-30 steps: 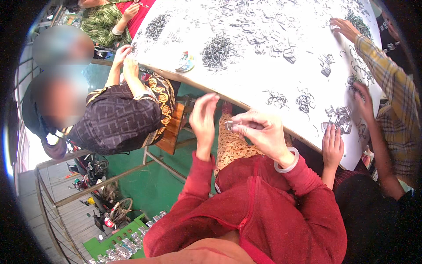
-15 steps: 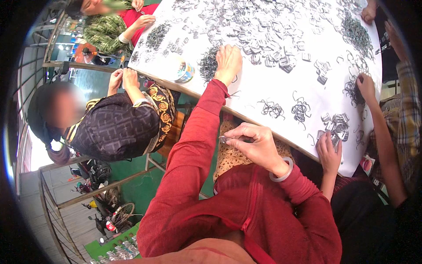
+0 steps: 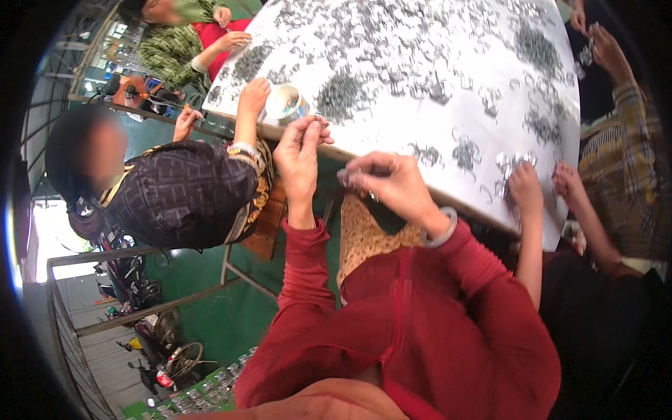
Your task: The person picks up metal rings from a pile on a table and attaches them to a long metal chain.
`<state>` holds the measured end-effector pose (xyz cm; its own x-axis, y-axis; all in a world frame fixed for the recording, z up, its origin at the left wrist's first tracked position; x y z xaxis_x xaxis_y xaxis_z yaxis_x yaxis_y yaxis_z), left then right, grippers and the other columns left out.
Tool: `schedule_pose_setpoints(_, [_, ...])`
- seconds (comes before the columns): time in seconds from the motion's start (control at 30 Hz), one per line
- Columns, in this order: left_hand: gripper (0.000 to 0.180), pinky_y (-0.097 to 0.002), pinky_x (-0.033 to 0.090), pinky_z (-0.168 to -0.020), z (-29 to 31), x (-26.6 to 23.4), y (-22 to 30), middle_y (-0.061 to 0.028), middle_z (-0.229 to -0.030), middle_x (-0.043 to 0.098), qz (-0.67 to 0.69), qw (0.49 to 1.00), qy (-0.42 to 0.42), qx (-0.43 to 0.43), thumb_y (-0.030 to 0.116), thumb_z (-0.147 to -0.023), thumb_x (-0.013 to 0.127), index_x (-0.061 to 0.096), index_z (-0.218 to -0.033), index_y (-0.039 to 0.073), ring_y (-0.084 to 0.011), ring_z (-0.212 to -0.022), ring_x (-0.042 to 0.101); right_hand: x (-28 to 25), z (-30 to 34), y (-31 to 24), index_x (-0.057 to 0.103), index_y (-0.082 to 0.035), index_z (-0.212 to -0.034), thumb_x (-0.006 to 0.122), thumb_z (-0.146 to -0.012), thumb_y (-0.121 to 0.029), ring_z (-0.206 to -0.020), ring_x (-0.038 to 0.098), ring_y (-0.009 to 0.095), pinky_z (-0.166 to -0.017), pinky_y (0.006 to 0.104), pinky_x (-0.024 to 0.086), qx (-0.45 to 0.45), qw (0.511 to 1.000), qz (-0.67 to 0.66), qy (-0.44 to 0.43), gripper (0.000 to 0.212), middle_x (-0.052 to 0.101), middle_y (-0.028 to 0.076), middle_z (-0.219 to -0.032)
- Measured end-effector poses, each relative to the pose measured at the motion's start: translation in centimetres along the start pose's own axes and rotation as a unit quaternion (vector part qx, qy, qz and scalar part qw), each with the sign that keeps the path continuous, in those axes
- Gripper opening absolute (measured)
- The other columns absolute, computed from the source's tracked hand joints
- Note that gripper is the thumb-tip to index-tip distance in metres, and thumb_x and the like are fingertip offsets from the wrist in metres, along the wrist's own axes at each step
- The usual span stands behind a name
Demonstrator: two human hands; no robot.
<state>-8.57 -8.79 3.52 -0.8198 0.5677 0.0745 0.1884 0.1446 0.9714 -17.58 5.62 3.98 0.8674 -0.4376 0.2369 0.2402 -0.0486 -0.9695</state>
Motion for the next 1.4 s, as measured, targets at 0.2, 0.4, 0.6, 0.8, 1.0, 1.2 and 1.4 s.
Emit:
schedule_pose_setpoints(0.2, [0.008, -0.0268, 0.045, -0.086, 7.9, -0.2, 2.7, -0.0072, -0.106, 0.057, -0.037, 0.997, -0.032, 0.058, 0.003, -0.089, 0.059, 0.061, -0.097, 0.0, -0.0139, -0.099, 0.054, 1.5, 0.8, 0.8, 0.064, 0.004, -0.099, 0.064, -0.082, 0.002, -0.069, 0.061, 0.007, -0.061, 0.0195, 0.05, -0.05, 0.995, -0.067, 0.051, 0.016, 0.067, 0.006, -0.084])
schedule_pose_setpoints(0.4, [0.007, -0.0284, 0.044, -0.086, 8.4, 0.4, 2.1, -0.0083, -0.106, 0.055, -0.162, 0.981, 0.0, 0.102, 0.004, -0.089, 0.059, 0.061, -0.095, 0.0, -0.016, -0.1, 0.053, 1.2, 1.4, 1.5, 0.066, 0.002, -0.098, 0.066, -0.083, 0.0, -0.071, 0.062, 0.007, -0.061, 0.02, 0.051, -0.119, 0.989, 0.001, 0.086, 0.015, 0.067, 0.005, -0.085])
schedule_pose_setpoints(0.6, [0.004, -0.027, 0.048, -0.078, 7.7, 0.9, 0.7, -0.0101, -0.097, 0.06, -0.04, 0.996, 0.016, 0.082, 0.002, -0.09, 0.057, 0.057, -0.093, -0.001, -0.0151, -0.088, 0.058, 1.2, 0.5, 1.5, 0.068, -0.003, -0.098, 0.068, -0.08, 0.001, -0.07, 0.063, 0.009, -0.06, 0.0199, 0.051, -0.177, 0.984, -0.003, 0.019, 0.019, 0.063, 0.005, -0.097])
schedule_pose_setpoints(0.8, [0.01, -0.0304, 0.051, -0.08, 7.8, 0.4, -0.2, -0.0099, -0.097, 0.062, -0.016, 0.998, -0.036, 0.058, 0.008, -0.094, 0.054, 0.055, -0.098, -0.001, -0.0162, -0.086, 0.062, -8.0, -4.9, -0.4, 0.068, -0.004, -0.106, 0.066, -0.084, -0.016, -0.07, 0.06, 0.008, -0.064, 0.0228, 0.049, -0.039, 0.965, 0.209, 0.156, 0.025, 0.068, 0.005, -0.085])
schedule_pose_setpoints(1.0, [0.008, -0.0303, 0.052, -0.079, 7.7, 1.2, -0.1, -0.0095, -0.093, 0.061, -0.058, 0.993, -0.081, 0.058, 0.004, -0.093, 0.054, 0.056, -0.096, -0.003, -0.0163, -0.085, 0.062, -20.1, -14.7, 7.9, 0.068, -0.003, -0.097, 0.062, -0.083, -0.013, -0.079, 0.064, 0.031, -0.092, 0.0417, 0.045, -0.214, 0.679, 0.682, 0.166, 0.019, 0.067, 0.015, -0.09])
schedule_pose_setpoints(1.2, [0.01, -0.0294, 0.051, -0.079, 8.1, 0.8, -0.2, -0.009, -0.093, 0.062, -0.055, 0.997, -0.048, 0.038, 0.006, -0.093, 0.055, 0.056, -0.096, -0.003, -0.0157, -0.084, 0.062, -19.0, -14.3, 7.6, 0.066, -0.007, -0.1, 0.06, -0.087, -0.021, -0.084, 0.063, 0.031, -0.091, 0.0395, 0.046, -0.123, 0.71, 0.676, 0.152, 0.02, 0.066, 0.015, -0.092])
schedule_pose_setpoints(1.4, [0.01, -0.0284, 0.051, -0.078, 8.6, 1.0, 0.6, -0.0081, -0.093, 0.062, -0.028, 0.997, -0.042, 0.06, 0.007, -0.093, 0.054, 0.056, -0.097, -0.002, -0.0143, -0.084, 0.061, -19.2, -13.5, 6.5, 0.063, 0.0, -0.107, 0.064, -0.088, -0.022, -0.072, 0.066, 0.022, -0.073, 0.0303, 0.056, -0.056, 0.954, 0.171, 0.24, 0.029, 0.064, 0.014, -0.09])
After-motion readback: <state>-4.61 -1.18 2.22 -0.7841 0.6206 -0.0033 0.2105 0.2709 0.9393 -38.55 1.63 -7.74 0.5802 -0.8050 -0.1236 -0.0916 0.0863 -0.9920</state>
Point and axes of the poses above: each hand's wrist, its own z-axis away from the middle knuckle, its own x-axis out of the palm, y = z × x, the point moved 1 cm from there along -z, towards the middle knuckle
